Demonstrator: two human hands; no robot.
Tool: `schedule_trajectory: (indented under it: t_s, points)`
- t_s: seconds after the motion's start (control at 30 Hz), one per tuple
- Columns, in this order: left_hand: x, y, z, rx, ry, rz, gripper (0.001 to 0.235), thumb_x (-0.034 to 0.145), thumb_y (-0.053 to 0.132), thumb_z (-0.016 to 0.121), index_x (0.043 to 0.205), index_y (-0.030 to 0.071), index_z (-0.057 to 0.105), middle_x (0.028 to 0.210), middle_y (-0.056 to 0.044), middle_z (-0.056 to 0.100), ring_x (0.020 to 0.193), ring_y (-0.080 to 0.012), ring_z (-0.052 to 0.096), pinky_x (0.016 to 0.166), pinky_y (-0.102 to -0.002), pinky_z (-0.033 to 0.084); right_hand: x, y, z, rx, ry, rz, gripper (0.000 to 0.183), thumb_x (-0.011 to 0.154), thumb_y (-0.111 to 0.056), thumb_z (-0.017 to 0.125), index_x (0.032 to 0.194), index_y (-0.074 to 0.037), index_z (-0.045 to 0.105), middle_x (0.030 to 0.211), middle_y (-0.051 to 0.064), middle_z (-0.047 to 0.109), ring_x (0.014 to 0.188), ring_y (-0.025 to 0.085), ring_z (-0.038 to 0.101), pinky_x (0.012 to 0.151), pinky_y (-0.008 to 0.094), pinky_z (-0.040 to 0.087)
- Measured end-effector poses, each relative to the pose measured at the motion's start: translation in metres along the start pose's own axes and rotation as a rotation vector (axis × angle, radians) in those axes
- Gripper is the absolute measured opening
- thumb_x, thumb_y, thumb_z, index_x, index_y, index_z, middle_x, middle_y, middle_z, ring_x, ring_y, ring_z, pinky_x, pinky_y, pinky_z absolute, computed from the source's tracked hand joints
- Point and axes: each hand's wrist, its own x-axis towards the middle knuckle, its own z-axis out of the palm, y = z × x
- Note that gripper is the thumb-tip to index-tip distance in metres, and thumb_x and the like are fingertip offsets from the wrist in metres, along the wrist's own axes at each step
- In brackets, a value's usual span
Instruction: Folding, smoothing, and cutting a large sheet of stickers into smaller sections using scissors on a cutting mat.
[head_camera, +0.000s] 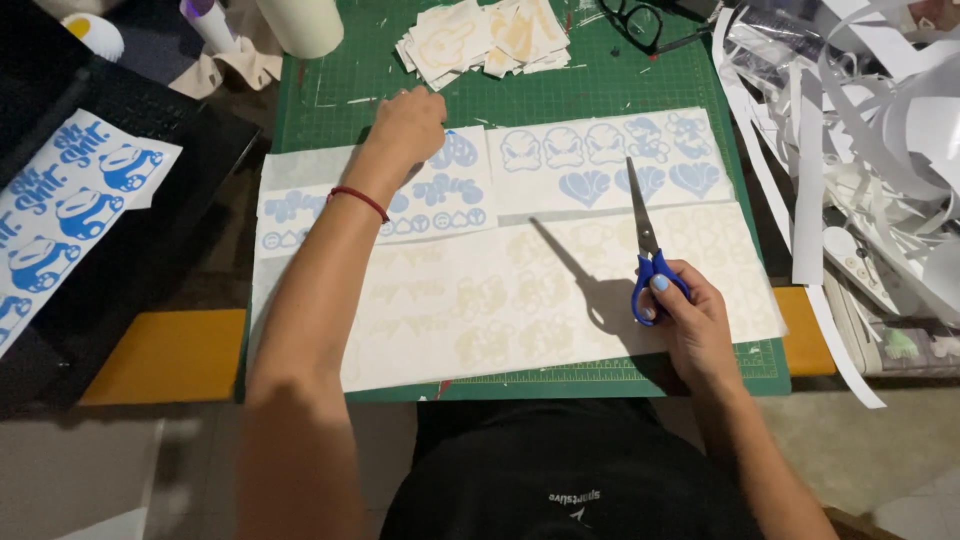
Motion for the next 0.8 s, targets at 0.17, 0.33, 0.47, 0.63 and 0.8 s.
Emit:
schedule_trajectory:
  t_s: [0.17,0.33,0.47,0.63,0.8]
  points:
    - [0.009,-0.002,0.003,-0.042,0.019,-0.028,0.041,0.099,-0.004,0.043,0.125,0.005,0.074,0.116,-0.017,0.075,0.103,-0.0415,0.071,0.089,-0.057,0.058,-0.001,-0.004,0.002,-0.022,-0.004,0.007,0.019,0.108,-0.023,0.066,0.113,-0.005,0.067,0.078,0.004,0.057,0.071,0.013,0.051,0.067,0.028,0.039]
    - [0.018,-0.005,0.016,-0.005,0.016,-0.038,0.03,0.098,-0.001,0.04,0.112,0.006,0.066,0.101,-0.018,0.075,0.106,-0.0417,0.065,0.091,-0.058,0.054,0.0,-0.001,0.001,-0.01,-0.002,0.003,0.02,0.108,-0.023,0.066,0.115,-0.004,0.067,0.077,0.005,0.057,0.07,0.014,0.051,0.065,0.028,0.039]
    - [0.022,-0.006,0.02,0.008,0.03,-0.035,0.028,0.104,0.003,0.04,0.094,0.006,0.066,0.09,-0.017,0.075,0.089,-0.0397,0.069,0.101,-0.058,0.053,0.0,-0.002,0.0,-0.051,-0.02,-0.002,0.019,0.108,-0.027,0.066,0.113,-0.008,0.067,0.076,0.003,0.057,0.069,0.012,0.049,0.065,0.027,0.036]
    - [0.013,0.009,0.014,0.006,0.14,0.034,0.035,0.108,0.006,0.04,0.094,0.003,0.072,0.098,-0.016,0.076,0.092,-0.0405,0.069,0.08,-0.059,0.057,0.001,-0.001,-0.001,-0.056,-0.027,0.002,0.019,0.108,-0.027,0.066,0.112,-0.008,0.068,0.077,0.003,0.058,0.07,0.013,0.05,0.066,0.028,0.039]
    - [-0.002,0.048,-0.002,-0.156,0.133,0.242,0.044,0.109,0.011,0.039,0.139,0.008,0.071,0.143,-0.019,0.061,0.128,-0.044,0.056,0.106,-0.065,0.045,0.001,0.002,-0.001,-0.015,-0.008,0.002,0.018,0.107,-0.021,0.068,0.115,-0.005,0.069,0.081,0.003,0.059,0.072,0.013,0.053,0.066,0.026,0.042]
